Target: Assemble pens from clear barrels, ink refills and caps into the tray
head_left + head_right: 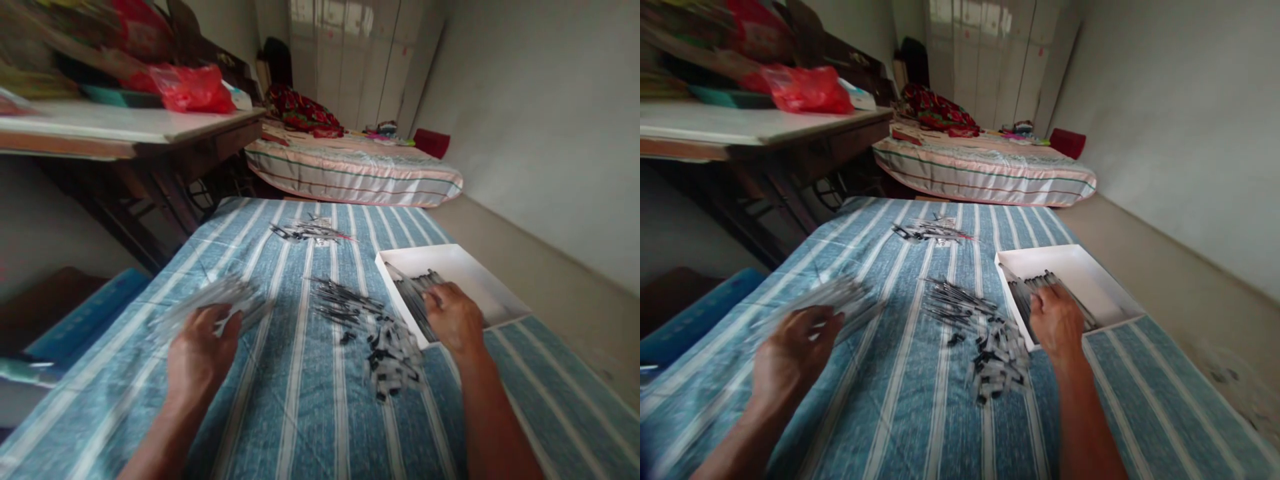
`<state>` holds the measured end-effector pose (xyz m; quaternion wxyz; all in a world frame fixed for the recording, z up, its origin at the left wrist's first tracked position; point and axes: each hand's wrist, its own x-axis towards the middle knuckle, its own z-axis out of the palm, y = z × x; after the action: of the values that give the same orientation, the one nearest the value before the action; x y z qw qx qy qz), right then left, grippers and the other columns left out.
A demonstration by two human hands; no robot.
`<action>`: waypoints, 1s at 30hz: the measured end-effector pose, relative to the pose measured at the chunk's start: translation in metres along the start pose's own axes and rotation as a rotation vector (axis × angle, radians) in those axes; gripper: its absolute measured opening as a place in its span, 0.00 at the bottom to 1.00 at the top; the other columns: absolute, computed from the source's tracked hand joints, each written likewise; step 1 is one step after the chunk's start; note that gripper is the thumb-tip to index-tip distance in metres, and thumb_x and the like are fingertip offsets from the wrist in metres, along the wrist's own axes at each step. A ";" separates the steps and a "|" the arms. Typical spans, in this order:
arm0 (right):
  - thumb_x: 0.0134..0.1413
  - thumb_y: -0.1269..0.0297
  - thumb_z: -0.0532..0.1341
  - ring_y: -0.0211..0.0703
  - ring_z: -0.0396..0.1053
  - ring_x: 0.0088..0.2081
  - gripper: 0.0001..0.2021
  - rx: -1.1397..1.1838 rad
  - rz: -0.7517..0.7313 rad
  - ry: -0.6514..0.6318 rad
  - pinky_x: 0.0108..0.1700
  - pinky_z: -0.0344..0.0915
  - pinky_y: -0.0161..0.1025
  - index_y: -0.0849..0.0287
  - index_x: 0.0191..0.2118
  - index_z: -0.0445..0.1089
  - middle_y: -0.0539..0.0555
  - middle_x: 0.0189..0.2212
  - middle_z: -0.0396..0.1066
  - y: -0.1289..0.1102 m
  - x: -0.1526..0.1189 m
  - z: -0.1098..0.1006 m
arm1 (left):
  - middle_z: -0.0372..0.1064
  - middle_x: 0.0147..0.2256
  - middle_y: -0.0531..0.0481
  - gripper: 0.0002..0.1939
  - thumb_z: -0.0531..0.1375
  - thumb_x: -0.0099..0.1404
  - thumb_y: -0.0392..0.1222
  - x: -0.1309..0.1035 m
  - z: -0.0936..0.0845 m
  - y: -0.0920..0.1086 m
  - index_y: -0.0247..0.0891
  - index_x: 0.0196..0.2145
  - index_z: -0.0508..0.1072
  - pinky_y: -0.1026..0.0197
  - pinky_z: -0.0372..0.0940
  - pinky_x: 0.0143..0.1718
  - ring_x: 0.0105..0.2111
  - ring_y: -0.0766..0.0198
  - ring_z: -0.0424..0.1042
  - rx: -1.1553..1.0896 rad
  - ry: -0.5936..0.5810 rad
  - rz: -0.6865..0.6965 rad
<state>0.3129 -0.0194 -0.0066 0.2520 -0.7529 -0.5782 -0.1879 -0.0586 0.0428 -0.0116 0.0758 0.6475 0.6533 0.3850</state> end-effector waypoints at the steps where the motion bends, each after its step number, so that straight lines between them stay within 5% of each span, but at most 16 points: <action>1: 0.53 0.66 0.55 0.44 0.68 0.29 0.09 -0.055 0.063 -0.071 0.31 0.59 0.38 0.59 0.30 0.73 0.56 0.32 0.72 0.009 0.000 -0.001 | 0.71 0.36 0.45 0.11 0.56 0.60 0.49 0.002 -0.001 -0.004 0.41 0.34 0.72 0.53 0.65 0.33 0.33 0.51 0.73 0.095 0.024 0.062; 6: 0.53 0.64 0.55 0.45 0.70 0.31 0.12 -0.182 0.129 -0.411 0.30 0.57 0.38 0.58 0.30 0.76 0.59 0.34 0.73 0.028 -0.002 -0.008 | 0.71 0.36 0.39 0.08 0.56 0.60 0.41 0.002 0.001 -0.010 0.36 0.34 0.72 0.52 0.63 0.34 0.38 0.43 0.70 0.496 -0.114 0.159; 10: 0.54 0.62 0.54 0.47 0.71 0.30 0.15 -0.246 0.093 -0.502 0.29 0.55 0.39 0.59 0.25 0.76 0.60 0.31 0.73 0.029 -0.001 -0.013 | 0.71 0.37 0.39 0.09 0.55 0.60 0.43 0.003 0.003 -0.008 0.36 0.31 0.71 0.56 0.62 0.33 0.38 0.46 0.70 0.624 -0.210 0.140; 15: 0.58 0.59 0.53 0.48 0.69 0.28 0.18 -0.239 0.046 -0.305 0.29 0.55 0.40 0.61 0.24 0.74 0.61 0.27 0.72 0.005 -0.003 -0.008 | 0.70 0.35 0.40 0.09 0.53 0.61 0.42 0.004 0.002 -0.008 0.36 0.28 0.69 0.56 0.60 0.36 0.37 0.49 0.68 0.615 -0.248 0.154; 19: 0.59 0.65 0.54 0.44 0.67 0.30 0.15 0.066 -0.237 -0.128 0.36 0.58 0.39 0.60 0.24 0.71 0.55 0.24 0.70 -0.033 -0.016 0.009 | 0.69 0.34 0.37 0.09 0.52 0.62 0.40 0.003 0.002 -0.008 0.35 0.26 0.67 0.54 0.60 0.35 0.36 0.46 0.67 0.584 -0.248 0.154; 26: 0.54 0.74 0.58 0.46 0.65 0.36 0.08 0.161 -0.477 -0.241 0.39 0.58 0.41 0.59 0.28 0.71 0.55 0.31 0.71 -0.081 -0.036 0.027 | 0.66 0.28 0.47 0.05 0.56 0.58 0.38 -0.003 0.002 0.002 0.40 0.25 0.66 0.59 0.59 0.33 0.32 0.54 0.69 0.214 -0.100 0.070; 30: 0.53 0.75 0.57 0.49 0.64 0.41 0.08 0.089 -0.484 -0.335 0.41 0.58 0.43 0.58 0.28 0.71 0.58 0.37 0.70 -0.088 -0.040 0.033 | 0.69 0.24 0.50 0.03 0.61 0.53 0.37 -0.008 0.006 0.012 0.40 0.27 0.69 0.63 0.60 0.31 0.27 0.58 0.69 -0.140 -0.193 -0.052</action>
<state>0.2176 -0.0129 -0.0420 0.1336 -0.6020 -0.7821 -0.0902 -0.0441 0.0358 -0.0116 0.1935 0.6574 0.6311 0.3634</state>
